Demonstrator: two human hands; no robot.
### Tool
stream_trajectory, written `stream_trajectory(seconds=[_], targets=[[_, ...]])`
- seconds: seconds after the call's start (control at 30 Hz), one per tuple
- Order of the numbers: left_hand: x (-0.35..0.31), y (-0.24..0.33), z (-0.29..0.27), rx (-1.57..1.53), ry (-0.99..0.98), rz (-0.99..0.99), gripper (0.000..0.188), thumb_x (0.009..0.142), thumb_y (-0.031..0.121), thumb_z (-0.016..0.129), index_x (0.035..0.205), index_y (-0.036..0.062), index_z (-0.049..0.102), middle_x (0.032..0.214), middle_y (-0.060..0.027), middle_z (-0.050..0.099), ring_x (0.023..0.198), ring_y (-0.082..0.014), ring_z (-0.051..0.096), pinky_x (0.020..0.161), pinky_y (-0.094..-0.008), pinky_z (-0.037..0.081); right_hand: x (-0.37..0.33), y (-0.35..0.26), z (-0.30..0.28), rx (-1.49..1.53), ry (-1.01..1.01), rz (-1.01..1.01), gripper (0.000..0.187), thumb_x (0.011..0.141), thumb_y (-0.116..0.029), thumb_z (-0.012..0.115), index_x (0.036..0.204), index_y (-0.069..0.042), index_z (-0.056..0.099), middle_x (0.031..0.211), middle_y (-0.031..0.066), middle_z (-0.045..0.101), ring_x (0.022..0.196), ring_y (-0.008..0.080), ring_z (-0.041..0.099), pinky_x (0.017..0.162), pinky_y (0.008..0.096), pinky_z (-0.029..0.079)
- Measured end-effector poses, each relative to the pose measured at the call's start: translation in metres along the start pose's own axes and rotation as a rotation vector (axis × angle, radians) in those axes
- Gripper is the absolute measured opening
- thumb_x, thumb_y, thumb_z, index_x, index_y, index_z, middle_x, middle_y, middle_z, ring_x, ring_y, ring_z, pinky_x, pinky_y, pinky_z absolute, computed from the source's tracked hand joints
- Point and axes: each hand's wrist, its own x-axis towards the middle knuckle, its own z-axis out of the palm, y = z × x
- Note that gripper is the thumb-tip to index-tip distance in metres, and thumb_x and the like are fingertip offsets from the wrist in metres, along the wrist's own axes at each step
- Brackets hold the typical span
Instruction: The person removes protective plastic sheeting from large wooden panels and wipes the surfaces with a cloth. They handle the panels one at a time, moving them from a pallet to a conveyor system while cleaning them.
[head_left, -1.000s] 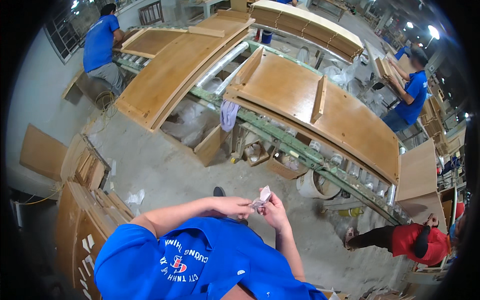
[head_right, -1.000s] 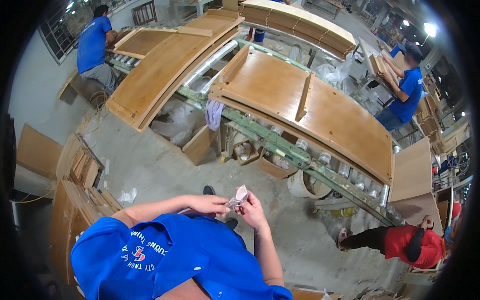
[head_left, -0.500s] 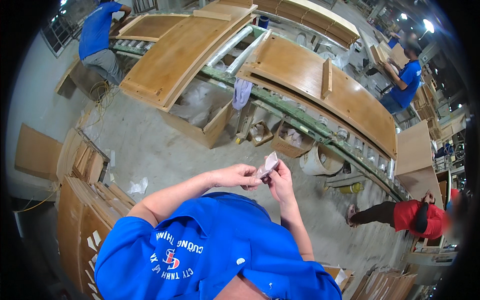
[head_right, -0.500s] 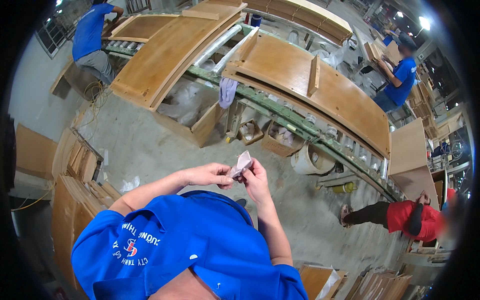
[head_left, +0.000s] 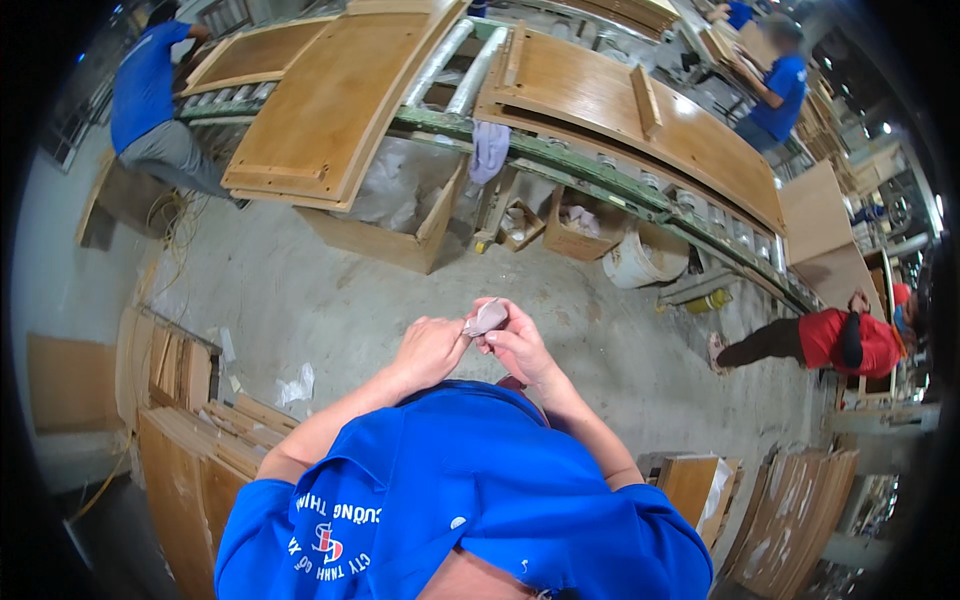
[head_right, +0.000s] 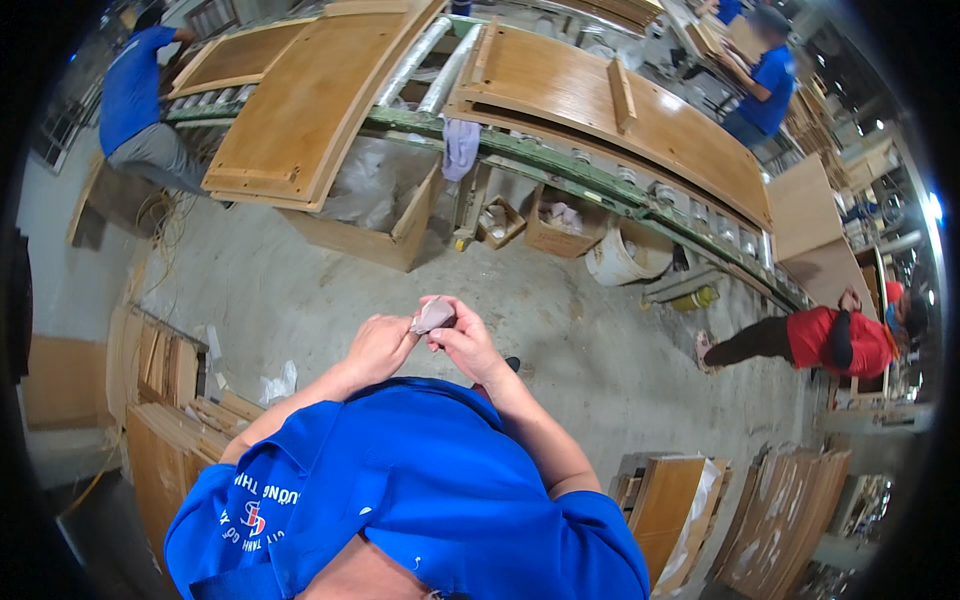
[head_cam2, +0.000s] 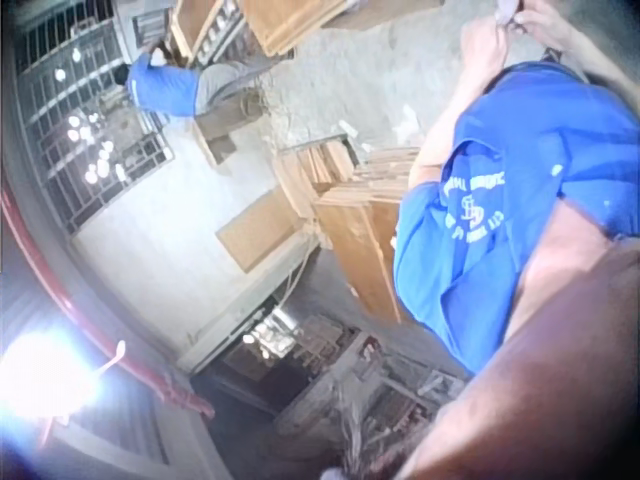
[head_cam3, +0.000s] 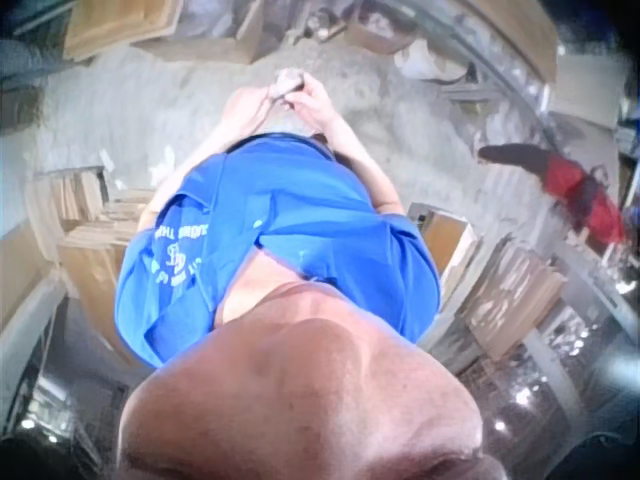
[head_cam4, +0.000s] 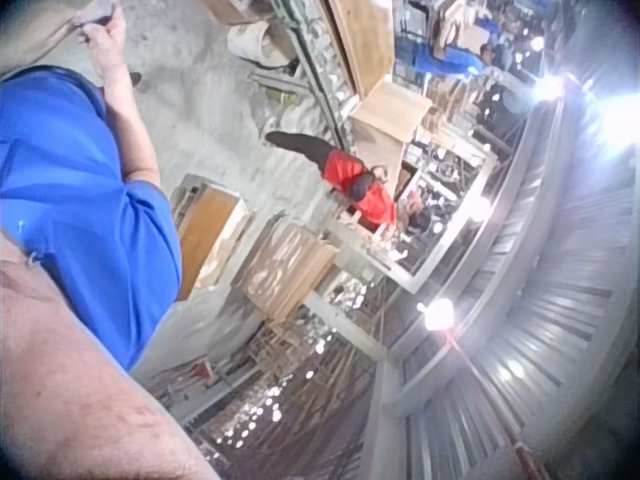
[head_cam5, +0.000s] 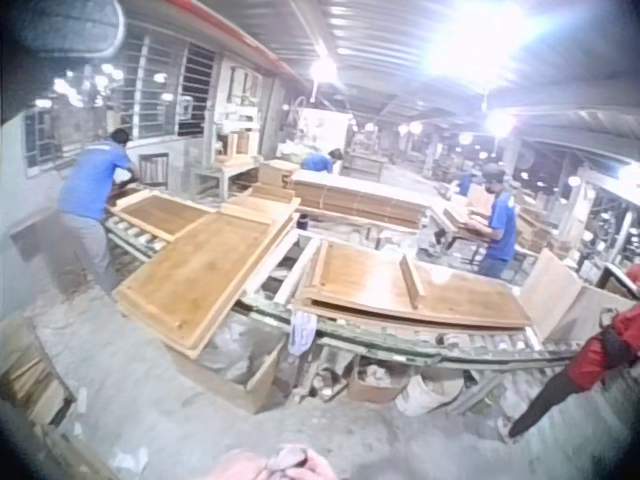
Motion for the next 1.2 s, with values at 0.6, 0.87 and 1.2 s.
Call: stream_trajectory(seconds=[0.6, 0.87, 1.2], targets=[[0.125, 0.077, 0.07, -0.7, -0.576, 0.157, 0.025, 0.092, 0.025, 0.048, 0.085, 0.0047, 0.059, 0.067, -0.0032, 0.055, 0.063, -0.0172, 0.051, 0.066, -0.0286, 0.041, -0.077, -0.08, -0.09, 0.043, 0.256, -0.356, 0.034, 0.079, -0.003, 0.053, 0.113, -0.002, 0.051, 0.089, 0.004, 0.057, 0.068, 0.009, 0.051, 0.058, 0.0218, 0.04], [0.187, 0.14, 0.092, 0.163, -0.203, 0.591, 0.032, 0.091, 0.027, 0.047, 0.071, 0.0045, 0.059, 0.067, -0.0128, 0.058, 0.064, -0.0282, 0.056, 0.065, -0.0382, 0.04, -0.096, -0.129, -0.138, -0.173, 0.404, -0.445, 0.033, 0.08, -0.004, 0.054, 0.113, -0.002, 0.052, 0.089, 0.003, 0.057, 0.069, 0.0073, 0.052, 0.056, 0.0225, 0.041], [0.227, 0.152, 0.11, -1.407, -1.329, -0.309, 0.035, 0.091, 0.038, 0.049, 0.107, 0.007, 0.053, 0.071, 0.0004, 0.046, 0.077, -0.0179, 0.046, 0.082, -0.0386, 0.039, -0.115, -0.156, -0.166, 0.05, 0.36, -0.569, 0.033, 0.078, -0.002, 0.051, 0.111, -0.001, 0.052, 0.087, 0.0045, 0.057, 0.07, 0.0097, 0.051, 0.06, 0.024, 0.04]])
